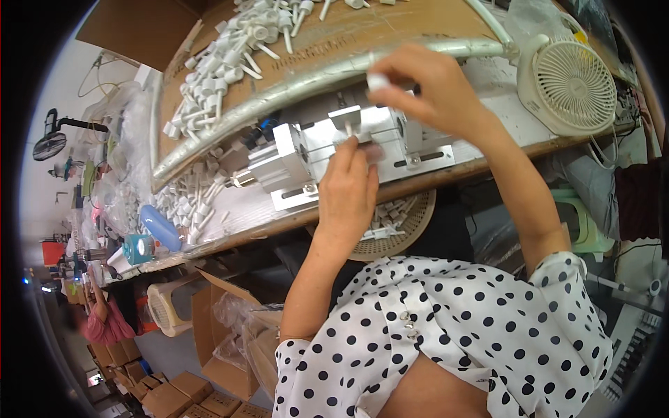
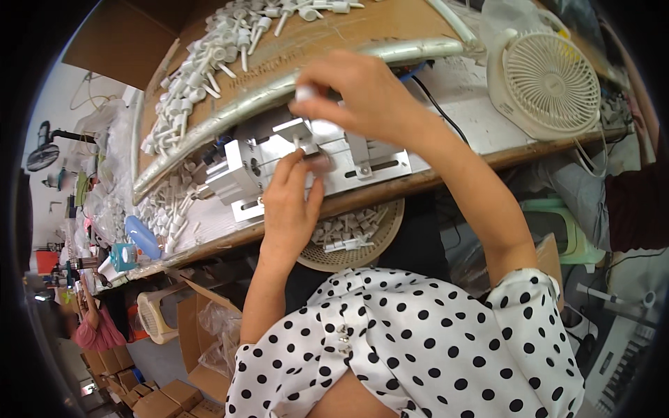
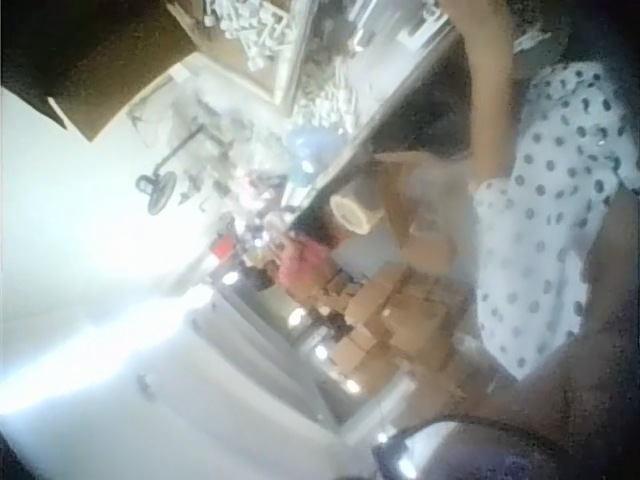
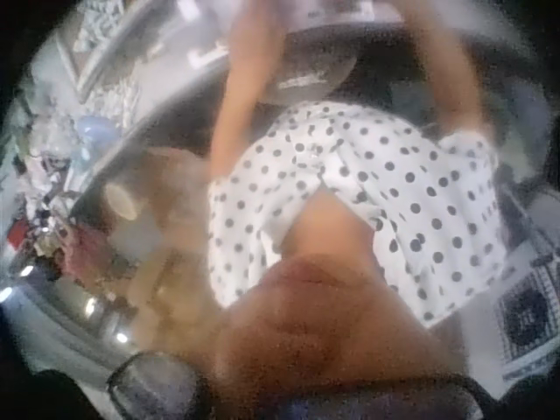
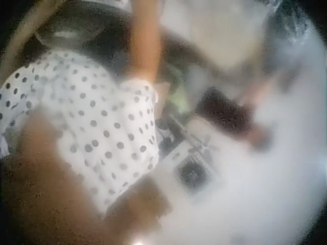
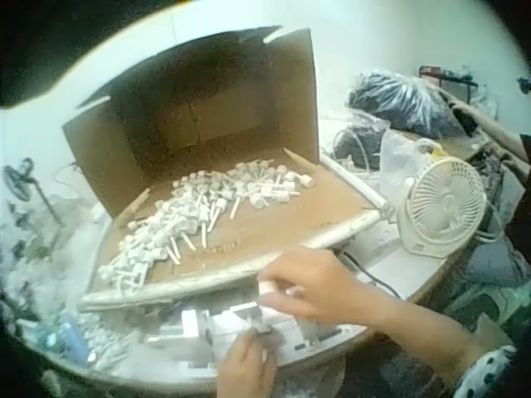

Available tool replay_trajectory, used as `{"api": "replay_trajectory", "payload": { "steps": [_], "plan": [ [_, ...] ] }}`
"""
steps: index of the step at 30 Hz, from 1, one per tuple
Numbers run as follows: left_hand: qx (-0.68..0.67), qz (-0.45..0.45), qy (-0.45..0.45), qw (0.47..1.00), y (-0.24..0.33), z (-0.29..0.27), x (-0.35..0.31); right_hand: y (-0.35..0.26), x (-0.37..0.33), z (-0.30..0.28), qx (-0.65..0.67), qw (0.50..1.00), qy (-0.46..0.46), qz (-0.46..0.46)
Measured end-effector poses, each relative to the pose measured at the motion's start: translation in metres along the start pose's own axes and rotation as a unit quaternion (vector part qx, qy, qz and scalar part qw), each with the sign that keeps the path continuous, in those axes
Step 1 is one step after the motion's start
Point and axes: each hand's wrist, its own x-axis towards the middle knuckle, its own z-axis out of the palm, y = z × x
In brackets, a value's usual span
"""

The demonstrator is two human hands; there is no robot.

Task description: The recorder is assembling small white plastic components using a pneumatic jig.

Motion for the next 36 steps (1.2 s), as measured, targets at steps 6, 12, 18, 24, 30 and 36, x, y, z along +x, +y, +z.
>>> {"api": "replay_trajectory", "payload": {
  "steps": [6, 12, 18, 24, 30, 36],
  "plan": [
    [-0.157, -0.015, 0.075, 0.985, -0.046, -0.045, 0.043, -0.028, -0.036, 0.022, 0.069, 0.988, -0.065, -0.122],
    [0.202, 0.013, 0.153, 0.967, -0.15, -0.086, 0.14, -0.021, -0.044, 0.049, -0.021, 0.975, -0.133, -0.175],
    [0.214, 0.003, 0.079, 0.974, -0.163, -0.081, 0.151, -0.026, -0.038, 0.051, -0.061, 0.976, -0.169, -0.126],
    [0.044, -0.117, 0.14, 0.982, -0.112, -0.096, 0.12, -0.002, -0.007, 0.033, 0.105, 0.969, -0.21, -0.079],
    [-0.104, -0.168, 0.182, 0.963, -0.063, -0.073, 0.051, 0.099, 0.094, 0.009, -0.229, 0.971, 0.041, -0.059],
    [-0.12, -0.085, 0.127, 0.981, -0.002, -0.009, -0.016, 0.1, 0.063, -0.015, -0.32, 0.936, -0.141, 0.037]
  ]
}}
